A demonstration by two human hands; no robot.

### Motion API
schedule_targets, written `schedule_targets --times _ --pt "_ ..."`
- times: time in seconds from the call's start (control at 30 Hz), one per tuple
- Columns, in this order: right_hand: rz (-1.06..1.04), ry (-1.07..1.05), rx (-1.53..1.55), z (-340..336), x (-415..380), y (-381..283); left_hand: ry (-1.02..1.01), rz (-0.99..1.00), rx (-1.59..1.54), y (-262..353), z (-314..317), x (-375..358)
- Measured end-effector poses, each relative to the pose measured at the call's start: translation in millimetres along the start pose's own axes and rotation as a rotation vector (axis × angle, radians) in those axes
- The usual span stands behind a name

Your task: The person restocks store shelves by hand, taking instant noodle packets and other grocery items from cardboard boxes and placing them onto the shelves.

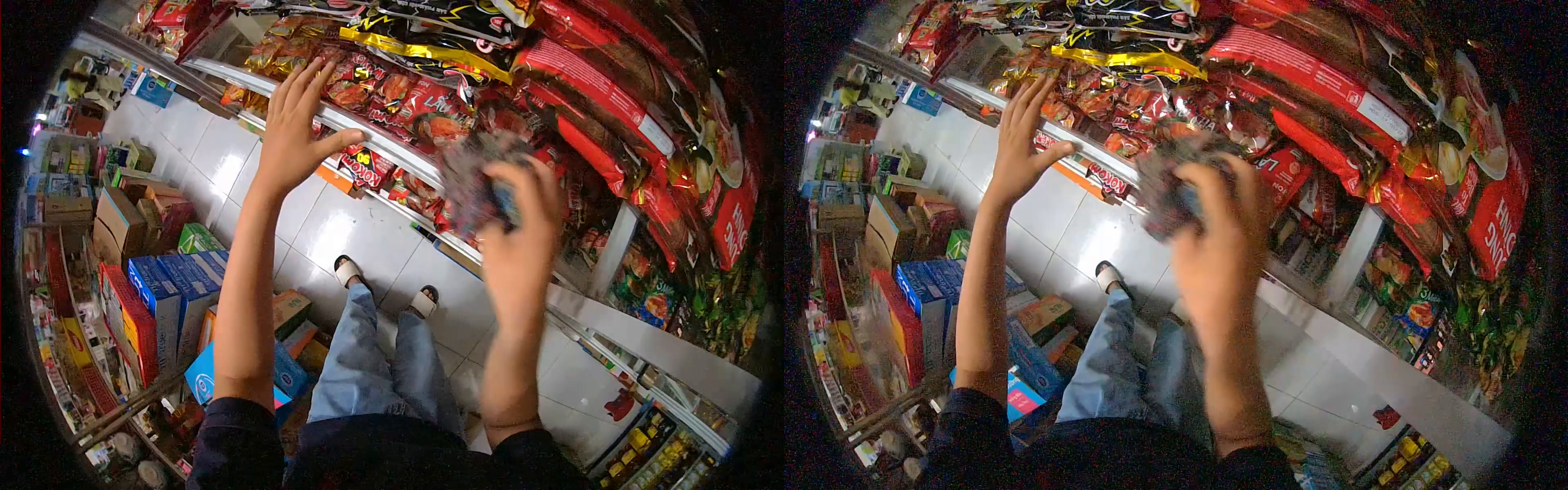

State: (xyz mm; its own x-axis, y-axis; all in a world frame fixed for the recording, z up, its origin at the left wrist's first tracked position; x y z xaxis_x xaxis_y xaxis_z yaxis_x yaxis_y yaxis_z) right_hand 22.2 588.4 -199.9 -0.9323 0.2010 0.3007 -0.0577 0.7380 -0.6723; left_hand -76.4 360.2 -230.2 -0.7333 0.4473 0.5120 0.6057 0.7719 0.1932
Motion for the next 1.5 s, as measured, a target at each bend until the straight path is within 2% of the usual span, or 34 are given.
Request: schedule_targets --times 0.07,0.1,0.13,0.2,0.27,0.37,0.47,0.53,0.6,0.63,0.67,0.73,0.8,0.83,0.87,0.93,1.03,1.07,1.1,1.13,1.17,1.2,1.23,1.27,1.3,1.33,1.4,1.43,1.47,1.5 --pt "0.049 0.054 0.009 -30.2 -3.9 24.9 0.005 0.008 0.016 -0.1 0.1 -0.4" --pt "0.192 0.142 0.041 -45.0 -8.9 43.7 0.013 0.011 0.030 0.0 0.0 -0.7" --pt "0.222 0.149 0.036 -51.6 -5.4 52.0 0.018 0.001 0.034 -0.4 -0.1 -1.3" --pt "0.107 0.217 -0.096 -34.3 -2.4 33.0 0.027 -0.002 0.020 0.2 -0.5 -1.2" --pt "-0.022 0.100 -0.056 10.4 4.2 -10.3 0.035 -0.001 0.033 -0.1 -1.8 -1.0" --pt "-0.016 -0.044 0.004 10.6 1.0 -12.0 0.033 -0.011 0.024 0.2 -2.3 -0.9" --pt "0.204 0.137 0.044 -44.1 -9.2 41.9 0.028 -0.019 0.005 0.6 -3.7 -0.5" --pt "0.149 0.194 -0.118 -43.4 -15.9 36.6 0.051 -0.008 0.016 12.7 -10.3 0.5" --pt "0.117 0.134 -0.215 -16.1 -15.8 6.4 0.199 0.072 -0.263 43.0 -26.9 1.4" --pt "0.121 0.032 -0.116 -3.0 -14.6 -9.7 0.227 0.226 -0.365 80.2 -28.2 0.8" --pt "0.133 -0.070 -0.017 6.9 -14.8 -21.2 0.060 0.259 -0.500 119.7 -33.5 5.7" --pt "0.102 -0.135 0.266 13.9 -13.9 -17.9 0.120 0.308 -0.524 137.1 -2.3 -1.6" --pt "0.167 -0.172 0.590 6.7 -18.2 2.0 0.099 0.354 -0.507 138.4 -9.5 13.1" --pt "0.200 -0.142 0.682 -4.9 -27.0 1.2 0.084 0.332 -0.516 140.2 -11.6 19.4" --pt "0.335 -0.186 0.675 -18.3 -40.6 -6.5 0.048 0.271 -0.418 139.2 -5.5 20.7" --pt "0.242 -0.172 0.498 -31.4 -70.7 2.3 0.022 0.299 -0.375 133.4 -1.3 23.4" --pt "0.550 -0.092 0.396 -66.7 -135.2 44.8 -0.076 0.271 -0.276 79.8 -12.3 30.6" --pt "0.676 -0.026 0.526 -88.4 -156.6 65.1 -0.073 0.232 -0.277 46.1 -14.9 34.2" --pt "0.624 0.103 0.498 -122.8 -183.2 98.8 0.009 0.146 -0.207 1.3 -15.8 34.1" --pt "0.556 0.447 0.433 -162.4 -196.4 104.6 0.087 0.055 -0.131 -34.8 -17.2 31.8" --pt "0.404 0.562 0.168 -200.3 -197.5 98.2 0.100 -0.034 -0.071 -52.2 -22.6 33.1" --pt "0.507 0.697 -0.041 -235.3 -208.7 124.8 0.111 -0.125 -0.011 -63.3 -29.0 32.8" --pt "0.515 0.726 0.021 -264.0 -214.6 166.1 0.092 -0.114 0.035 -44.3 -30.7 34.6" --pt "0.604 0.787 0.019 -287.8 -218.0 202.8 0.158 0.067 -0.082 -28.7 -16.3 30.6" --pt "0.692 0.847 0.015 -302.8 -216.2 226.9 0.049 0.121 -0.105 5.3 -12.7 32.6" --pt "0.692 0.848 0.016 -309.3 -204.9 231.5 0.032 0.177 -0.153 37.2 -10.0 30.5" --pt "0.883 0.683 0.021 -315.0 -187.5 240.2 -0.087 0.199 -0.165 70.4 -8.0 29.8" --pt "0.882 0.682 0.019 -317.0 -180.7 240.1 -0.121 0.150 -0.170 63.4 -11.6 32.7" --pt "0.901 0.570 0.022 -311.9 -172.5 242.5 -0.155 0.101 -0.174 49.7 -13.9 35.4" --pt "0.919 0.458 0.025 -306.8 -165.4 246.0 -0.093 0.089 -0.066 23.3 -10.7 35.9"
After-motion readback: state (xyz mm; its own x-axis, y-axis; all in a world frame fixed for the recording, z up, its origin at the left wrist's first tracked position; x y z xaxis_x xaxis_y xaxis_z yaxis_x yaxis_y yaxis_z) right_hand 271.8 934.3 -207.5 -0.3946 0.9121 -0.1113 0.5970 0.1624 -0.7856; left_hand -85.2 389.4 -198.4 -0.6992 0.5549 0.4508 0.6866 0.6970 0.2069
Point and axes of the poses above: each hand's wrist, its own x-axis towards the middle knuckle, its own z-axis out of the palm, y = z × x, the point moved 6 cm from there along x, towards the middle knuckle, and after that the axes turned 9 degrees about z, right-handed, at the moved point
